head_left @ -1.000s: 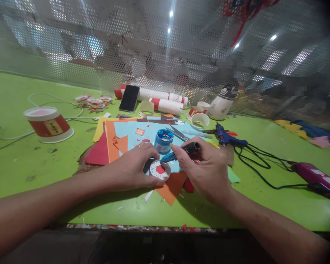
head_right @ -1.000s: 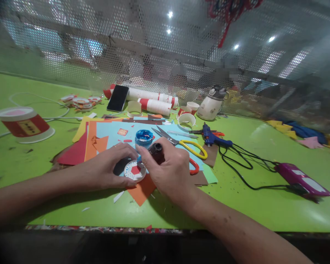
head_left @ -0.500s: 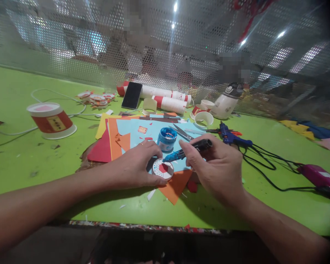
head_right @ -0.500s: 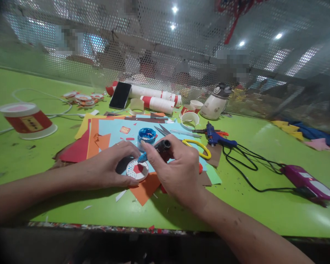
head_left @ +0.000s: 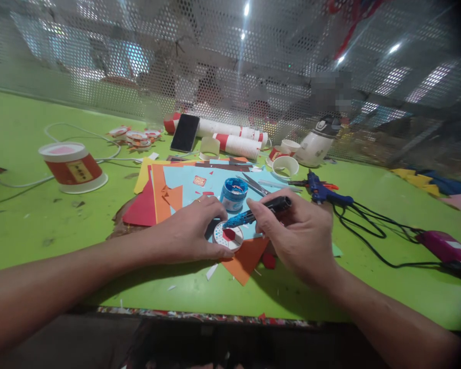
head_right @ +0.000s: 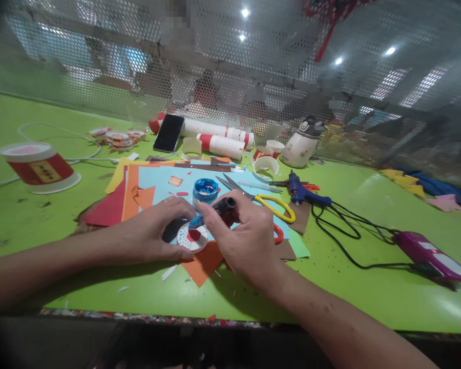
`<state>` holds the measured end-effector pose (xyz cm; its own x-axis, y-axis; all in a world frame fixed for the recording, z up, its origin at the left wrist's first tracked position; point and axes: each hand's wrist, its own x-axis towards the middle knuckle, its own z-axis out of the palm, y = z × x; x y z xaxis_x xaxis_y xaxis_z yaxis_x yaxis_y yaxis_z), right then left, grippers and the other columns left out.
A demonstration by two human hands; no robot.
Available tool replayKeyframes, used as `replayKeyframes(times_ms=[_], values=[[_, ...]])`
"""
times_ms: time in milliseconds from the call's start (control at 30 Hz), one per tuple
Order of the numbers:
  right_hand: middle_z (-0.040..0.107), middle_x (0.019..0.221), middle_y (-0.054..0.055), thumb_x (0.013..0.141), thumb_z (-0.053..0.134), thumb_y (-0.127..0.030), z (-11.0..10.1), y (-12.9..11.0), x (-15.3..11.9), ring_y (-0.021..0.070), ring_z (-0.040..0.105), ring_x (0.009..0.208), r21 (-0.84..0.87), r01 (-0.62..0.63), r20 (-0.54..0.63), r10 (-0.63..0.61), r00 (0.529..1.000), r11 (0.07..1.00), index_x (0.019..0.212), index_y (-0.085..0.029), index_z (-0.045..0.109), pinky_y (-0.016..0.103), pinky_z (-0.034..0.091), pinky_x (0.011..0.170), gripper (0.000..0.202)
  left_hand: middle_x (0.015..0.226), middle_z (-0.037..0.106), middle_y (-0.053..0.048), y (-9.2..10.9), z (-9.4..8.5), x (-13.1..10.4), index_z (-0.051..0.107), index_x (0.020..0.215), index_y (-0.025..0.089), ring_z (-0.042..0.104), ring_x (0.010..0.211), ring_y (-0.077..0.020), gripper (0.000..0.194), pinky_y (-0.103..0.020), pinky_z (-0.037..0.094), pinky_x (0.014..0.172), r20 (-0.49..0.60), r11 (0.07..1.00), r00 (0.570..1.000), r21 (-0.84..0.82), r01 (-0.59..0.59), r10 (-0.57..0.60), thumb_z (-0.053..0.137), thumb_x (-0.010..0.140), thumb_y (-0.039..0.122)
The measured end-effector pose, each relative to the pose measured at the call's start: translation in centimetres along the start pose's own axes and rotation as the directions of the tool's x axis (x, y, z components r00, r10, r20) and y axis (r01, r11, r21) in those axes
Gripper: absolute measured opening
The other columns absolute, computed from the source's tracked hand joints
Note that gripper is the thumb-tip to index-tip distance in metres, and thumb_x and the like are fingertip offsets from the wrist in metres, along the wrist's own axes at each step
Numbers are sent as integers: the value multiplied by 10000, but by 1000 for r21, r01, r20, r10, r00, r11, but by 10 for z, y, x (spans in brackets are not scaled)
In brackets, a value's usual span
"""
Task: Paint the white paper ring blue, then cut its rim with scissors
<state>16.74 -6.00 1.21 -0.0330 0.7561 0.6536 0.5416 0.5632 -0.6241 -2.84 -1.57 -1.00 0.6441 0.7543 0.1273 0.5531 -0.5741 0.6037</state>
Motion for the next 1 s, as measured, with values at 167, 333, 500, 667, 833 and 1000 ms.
replayKeyframes(times_ms=[167, 333, 500, 667, 833, 1000], values=[[566, 531, -57, 869, 707, -288, 0, 1, 0, 68, 476, 460, 5, 8, 12, -8, 1000, 1000, 706, -160, 626, 202, 399, 458, 222, 1125, 568, -102, 3, -1, 2, 609, 1021, 186, 543, 1038, -294, 435, -465, 477, 903, 34, 1000, 999, 0, 21, -21, 748, 729, 477], [565, 536, -56, 873, 699, -279, 1, 2, 0, 73, 479, 467, 9, -8, 28, 7, 1000, 1000, 720, -161, 623, 208, 404, 465, 208, 1123, 571, -89, 2, 0, 1, 611, 1009, 200, 550, 1039, -296, 426, -459, 481, 891, 18, 1000, 1000, -6, 6, -6, 743, 725, 487], [561, 530, -52, 876, 694, -301, 0, 2, 0, 82, 481, 462, -3, -28, 31, 28, 999, 1000, 717, -161, 623, 224, 398, 462, 224, 1121, 577, -90, 0, 0, 0, 612, 1015, 204, 553, 1051, -301, 421, -463, 482, 902, 12, 1000, 1000, -2, 11, -11, 743, 722, 477], [567, 532, -47, 866, 697, -281, 1, 1, 3, 84, 484, 463, -4, -28, 32, 28, 999, 1000, 698, -160, 617, 227, 404, 472, 223, 1148, 566, -103, 0, 1, 1, 611, 1057, 200, 549, 1046, -309, 477, -477, 483, 902, 24, 1000, 999, 11, 22, -23, 739, 719, 510], [586, 555, -48, 876, 697, -248, 0, -1, 1, 72, 494, 484, -41, 70, 44, -69, 997, 997, 728, -152, 632, 202, 409, 486, 188, 1126, 572, -103, 1, 1, 1, 619, 1065, 199, 549, 1030, -301, 465, -464, 481, 888, 27, 1000, 1000, 3, 15, -15, 725, 731, 505], [650, 595, -22, 869, 697, -201, -3, -6, -2, 78, 553, 505, -118, 239, 87, -230, 969, 964, 753, -143, 637, 194, 433, 513, 143, 1086, 587, -86, 1, 0, 1, 625, 991, 201, 545, 1041, -290, 387, -435, 474, 891, 18, 1000, 1000, -9, -16, 16, 722, 739, 478]])
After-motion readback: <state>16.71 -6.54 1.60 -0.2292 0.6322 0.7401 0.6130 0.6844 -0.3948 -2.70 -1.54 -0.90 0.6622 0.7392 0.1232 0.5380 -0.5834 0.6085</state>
